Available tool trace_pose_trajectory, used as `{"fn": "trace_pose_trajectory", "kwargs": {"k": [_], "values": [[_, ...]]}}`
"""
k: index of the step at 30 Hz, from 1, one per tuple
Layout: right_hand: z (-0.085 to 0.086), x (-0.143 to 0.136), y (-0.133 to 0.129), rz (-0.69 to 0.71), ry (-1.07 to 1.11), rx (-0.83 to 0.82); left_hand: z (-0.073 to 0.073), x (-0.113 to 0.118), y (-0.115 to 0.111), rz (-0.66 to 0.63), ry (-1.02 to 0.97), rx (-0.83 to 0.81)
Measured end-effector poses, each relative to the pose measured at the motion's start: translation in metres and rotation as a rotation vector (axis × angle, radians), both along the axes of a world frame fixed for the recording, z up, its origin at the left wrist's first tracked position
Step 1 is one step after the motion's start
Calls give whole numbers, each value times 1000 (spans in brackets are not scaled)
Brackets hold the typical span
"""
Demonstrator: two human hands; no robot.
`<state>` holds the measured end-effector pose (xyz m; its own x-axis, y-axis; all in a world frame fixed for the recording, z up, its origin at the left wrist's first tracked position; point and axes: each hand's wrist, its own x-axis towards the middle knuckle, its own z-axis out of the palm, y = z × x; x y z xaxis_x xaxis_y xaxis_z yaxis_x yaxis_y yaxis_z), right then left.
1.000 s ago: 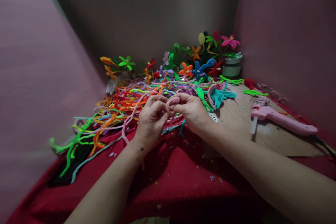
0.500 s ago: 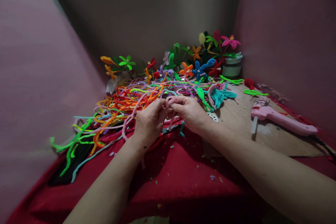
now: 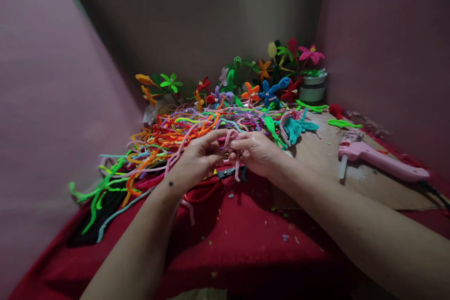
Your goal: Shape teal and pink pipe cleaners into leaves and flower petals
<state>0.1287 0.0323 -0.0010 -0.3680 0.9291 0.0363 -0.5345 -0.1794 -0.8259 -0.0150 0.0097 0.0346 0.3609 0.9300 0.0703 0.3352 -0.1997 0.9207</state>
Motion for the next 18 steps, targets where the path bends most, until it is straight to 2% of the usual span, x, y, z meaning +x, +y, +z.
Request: {"fn": "trace_pose_trajectory", "kwargs": {"k": [5, 9, 18], "values": [[6, 6, 2, 17, 47, 32, 1, -13, 7, -34, -108, -206], [8, 9, 4, 0, 51, 55, 0, -23, 12, -28, -162, -270], [8, 9, 3, 47, 20, 95, 0, -24, 14, -54, -76, -312]]}}
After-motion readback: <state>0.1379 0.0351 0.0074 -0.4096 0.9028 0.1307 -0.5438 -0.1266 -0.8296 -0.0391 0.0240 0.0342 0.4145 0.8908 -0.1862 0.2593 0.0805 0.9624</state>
